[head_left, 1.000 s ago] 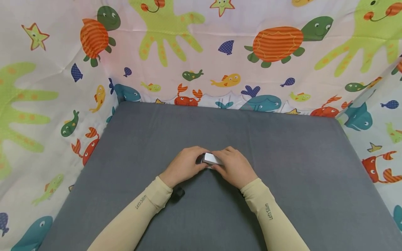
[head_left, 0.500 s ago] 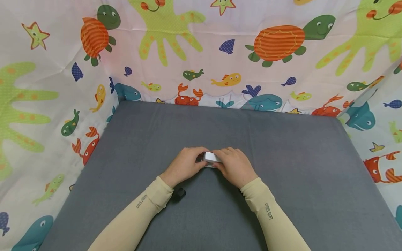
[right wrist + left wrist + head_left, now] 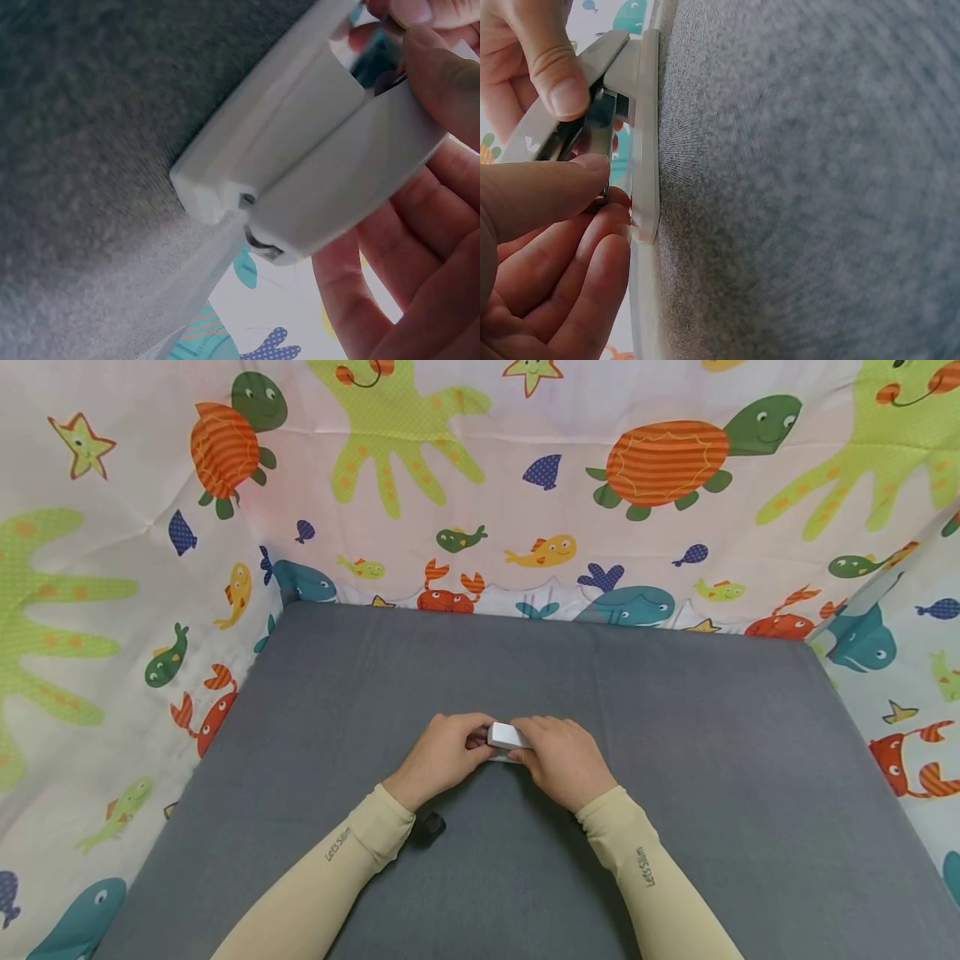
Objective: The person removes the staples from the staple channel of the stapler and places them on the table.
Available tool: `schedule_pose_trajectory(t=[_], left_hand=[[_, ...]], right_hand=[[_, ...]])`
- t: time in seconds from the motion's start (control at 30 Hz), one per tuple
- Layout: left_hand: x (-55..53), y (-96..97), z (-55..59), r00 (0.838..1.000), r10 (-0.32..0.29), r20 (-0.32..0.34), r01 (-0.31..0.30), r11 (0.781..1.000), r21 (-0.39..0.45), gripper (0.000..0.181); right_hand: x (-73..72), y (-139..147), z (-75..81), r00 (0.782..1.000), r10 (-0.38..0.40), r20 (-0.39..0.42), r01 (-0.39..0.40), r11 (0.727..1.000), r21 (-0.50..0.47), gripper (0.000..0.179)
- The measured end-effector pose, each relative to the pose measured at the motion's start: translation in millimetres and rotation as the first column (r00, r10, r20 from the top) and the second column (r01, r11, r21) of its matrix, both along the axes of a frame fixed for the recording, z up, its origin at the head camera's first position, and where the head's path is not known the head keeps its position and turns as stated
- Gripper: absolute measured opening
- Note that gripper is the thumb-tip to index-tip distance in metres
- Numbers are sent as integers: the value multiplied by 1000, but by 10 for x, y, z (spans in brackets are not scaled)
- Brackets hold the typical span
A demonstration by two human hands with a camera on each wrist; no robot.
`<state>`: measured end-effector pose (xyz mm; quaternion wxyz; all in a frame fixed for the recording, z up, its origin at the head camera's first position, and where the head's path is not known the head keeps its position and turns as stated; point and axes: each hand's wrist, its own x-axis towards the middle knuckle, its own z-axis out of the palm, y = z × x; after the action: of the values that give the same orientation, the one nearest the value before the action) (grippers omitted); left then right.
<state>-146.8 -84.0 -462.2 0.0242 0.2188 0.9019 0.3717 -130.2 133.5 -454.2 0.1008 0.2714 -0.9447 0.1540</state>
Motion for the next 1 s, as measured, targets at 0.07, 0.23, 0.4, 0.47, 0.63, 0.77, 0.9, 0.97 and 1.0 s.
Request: schedule_pose_trajectory(t=[0.07,0.23,0.4,0.47,0.63,0.77,0.9,0.97,1.0], left_hand=[[1,-2,-1,1000,1,6,-1,1000,4,25],[1,-13,-18,1000,-5,-6,5,1000,8,20],[-1,-20,-27,1000,-18,-17,18,1000,-1,20],[-7,-17,-29,1000,-25,-16,25,1000,-5,21],[-20,-4,-33,1000,-26,-7,26,1000,6,22],[-19,-8,-31,1000,-17,11,17,1000,-4,23],[-15,-11,-29,1000,-21,10,21,1000,-8,22],[-14,-13,-28,1000,-23,15,23,1000,-5,21],[-13,-14,-28,1000,-23,20,23,1000,-2,21]], right_hand=[[-4,11,4,1000,-2,13,2,1000,-16,35],[-18,39,19,999,-15,37,17,999,-43,35],[-12,63,59,997,-28,65,32,998,-53,35],[-6,79,85,997,-30,70,34,998,-61,36],[-4,136,159,995,-54,84,60,996,-73,38],[-8,179,219,990,-68,124,77,994,-74,40],[7,238,294,984,-86,159,100,991,-84,40],[17,280,336,980,-96,172,114,989,-94,41],[19,300,356,979,-99,179,118,988,-98,41]])
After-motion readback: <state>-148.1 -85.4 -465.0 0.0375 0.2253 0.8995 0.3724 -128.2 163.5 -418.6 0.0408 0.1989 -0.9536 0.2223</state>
